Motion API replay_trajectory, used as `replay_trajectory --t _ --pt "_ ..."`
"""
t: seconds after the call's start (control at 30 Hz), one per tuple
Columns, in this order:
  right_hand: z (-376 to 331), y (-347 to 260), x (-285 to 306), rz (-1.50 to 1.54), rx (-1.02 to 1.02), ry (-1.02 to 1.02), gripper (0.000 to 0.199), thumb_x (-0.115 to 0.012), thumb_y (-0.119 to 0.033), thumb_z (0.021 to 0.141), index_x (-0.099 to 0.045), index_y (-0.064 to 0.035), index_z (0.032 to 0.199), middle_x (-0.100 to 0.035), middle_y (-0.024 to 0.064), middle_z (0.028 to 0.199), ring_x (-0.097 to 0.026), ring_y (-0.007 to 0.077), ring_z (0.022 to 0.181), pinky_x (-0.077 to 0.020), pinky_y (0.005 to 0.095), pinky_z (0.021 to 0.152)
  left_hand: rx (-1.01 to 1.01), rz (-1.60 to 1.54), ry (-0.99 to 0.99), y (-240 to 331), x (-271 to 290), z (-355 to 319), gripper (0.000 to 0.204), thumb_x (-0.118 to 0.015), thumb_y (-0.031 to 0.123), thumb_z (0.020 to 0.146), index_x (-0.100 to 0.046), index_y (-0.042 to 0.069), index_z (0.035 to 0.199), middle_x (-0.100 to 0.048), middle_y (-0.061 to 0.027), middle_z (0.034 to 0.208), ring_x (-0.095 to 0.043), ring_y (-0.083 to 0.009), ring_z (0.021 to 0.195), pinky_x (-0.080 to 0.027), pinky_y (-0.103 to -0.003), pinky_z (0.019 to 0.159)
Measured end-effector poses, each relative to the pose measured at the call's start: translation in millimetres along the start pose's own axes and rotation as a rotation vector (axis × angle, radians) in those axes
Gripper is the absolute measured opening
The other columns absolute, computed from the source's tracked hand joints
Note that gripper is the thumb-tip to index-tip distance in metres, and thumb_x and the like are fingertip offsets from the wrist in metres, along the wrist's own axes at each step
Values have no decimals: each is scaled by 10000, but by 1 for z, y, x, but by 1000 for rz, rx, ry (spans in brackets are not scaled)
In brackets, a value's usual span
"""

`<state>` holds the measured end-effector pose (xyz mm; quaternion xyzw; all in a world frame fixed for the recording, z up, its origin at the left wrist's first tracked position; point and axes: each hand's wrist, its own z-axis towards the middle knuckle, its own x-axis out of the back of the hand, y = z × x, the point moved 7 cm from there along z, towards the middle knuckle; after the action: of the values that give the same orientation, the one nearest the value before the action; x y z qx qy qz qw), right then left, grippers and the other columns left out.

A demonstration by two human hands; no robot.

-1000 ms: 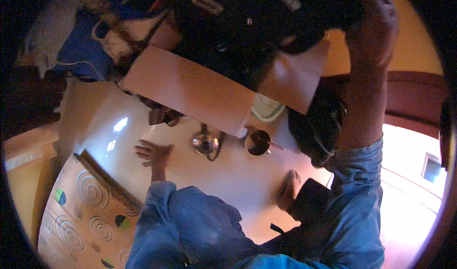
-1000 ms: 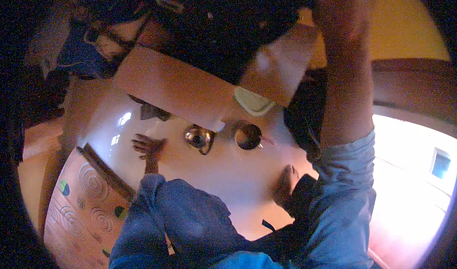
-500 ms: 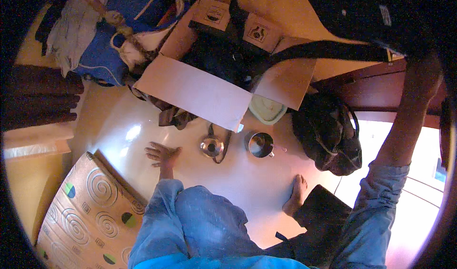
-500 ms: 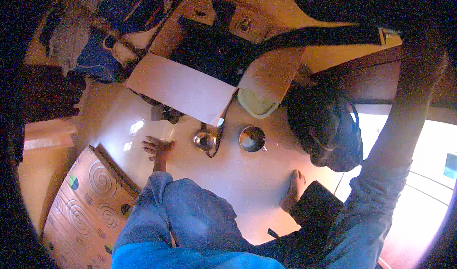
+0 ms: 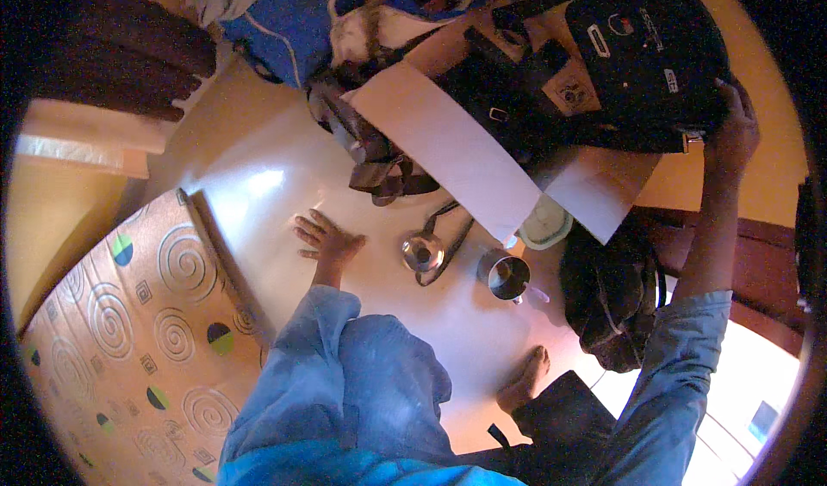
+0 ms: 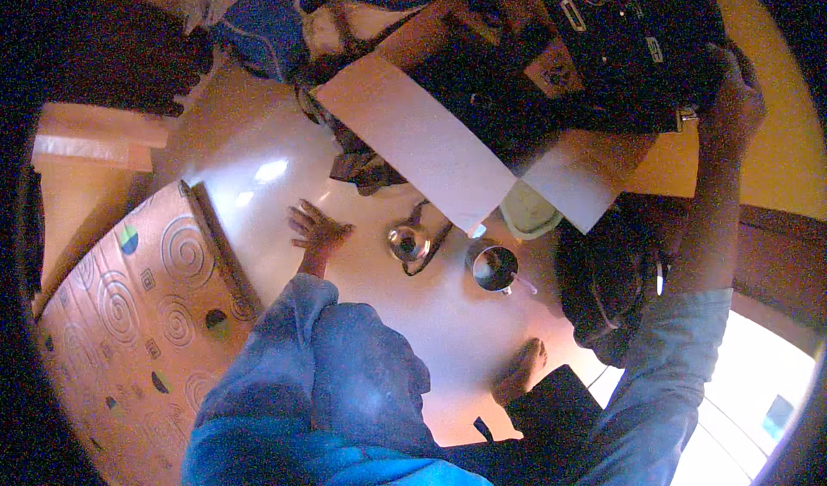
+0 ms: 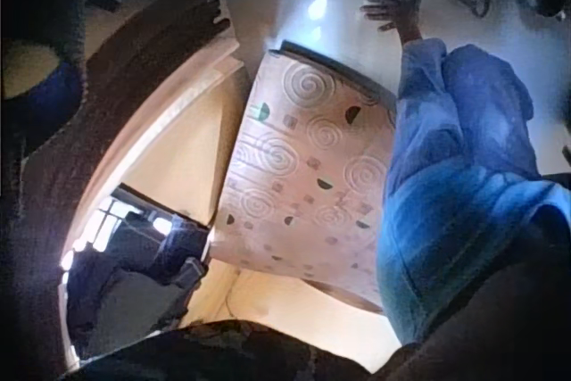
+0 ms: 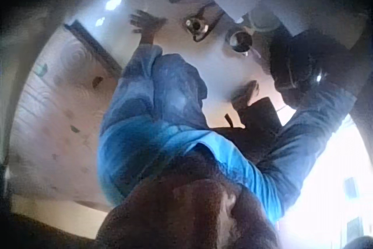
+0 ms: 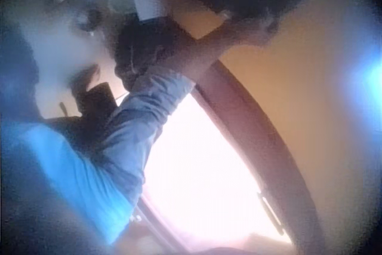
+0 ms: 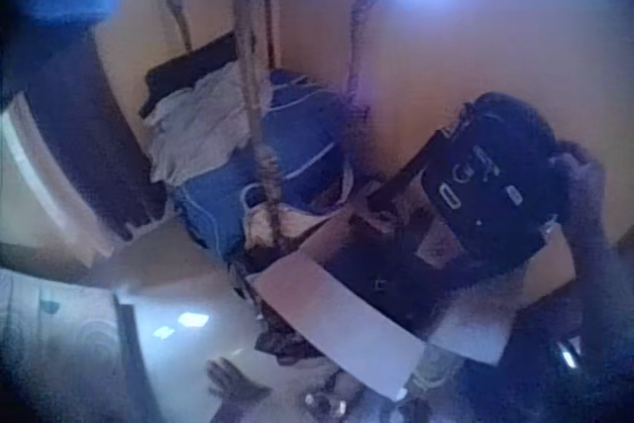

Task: The person puts sugar and tea bags into a cup, manipulates an extension cord and an electric kettle on the floor, and uses an angle grinder on a metal rod.

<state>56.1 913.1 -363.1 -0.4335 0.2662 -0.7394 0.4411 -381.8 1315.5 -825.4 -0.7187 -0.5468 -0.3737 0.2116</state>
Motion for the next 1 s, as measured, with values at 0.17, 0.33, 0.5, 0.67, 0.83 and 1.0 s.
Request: replay_trajectory --t 0.17,0.33,0.5,0.67,0.83,1.0 --pt "7 34 -38 -308 68 -68 329 -624 -162 874 -641 44 1131 -661 125 1133 -625 212 1003 -499 330 882 3 -6 1 -2 5 -5 1404 -813 521 618 182 64 1496 275 -253 1527 241 -455 1410 18 -736 1048" --pt "16 61 -44 -209 149 -30 375 -593 -213 928 -605 15 1225 -648 140 1185 -590 207 1096 -444 325 958 -13 -48 -23 8 2 -7 1403 -827 488 615 180 68 1496 265 -247 1533 228 -461 1412 20 -740 1044" --pt "-1 46 -63 -302 111 -75 393 -636 -218 918 -595 45 1207 -644 140 1182 -582 196 1091 -436 313 971 25 20 15 -4 5 1 1433 -837 522 600 190 74 1493 262 -244 1535 210 -464 1417 -11 -752 1038" --pt "-27 11 -63 59 112 51 370 -666 -219 886 -618 -2 1182 -654 136 1178 -620 249 1056 -463 333 953 26 31 15 1 8 -2 1424 -834 512 609 192 74 1492 261 -250 1532 201 -470 1418 -22 -744 1046" --pt "-49 -22 -23 104 180 229 346 -660 -132 881 -608 3 1195 -648 144 1167 -619 264 1050 -465 330 953 20 64 -11 2 4 -3 1405 -826 512 629 191 64 1489 257 -262 1529 198 -482 1414 -36 -745 1044" --pt "-69 -82 66 -1083 714 362 408 -672 -182 874 -594 0 1231 -653 156 1155 -632 270 1033 -484 332 921 3 91 38 -5 -1 -1 1403 -830 507 632 187 59 1489 246 -280 1526 195 -487 1413 -51 -747 1043"
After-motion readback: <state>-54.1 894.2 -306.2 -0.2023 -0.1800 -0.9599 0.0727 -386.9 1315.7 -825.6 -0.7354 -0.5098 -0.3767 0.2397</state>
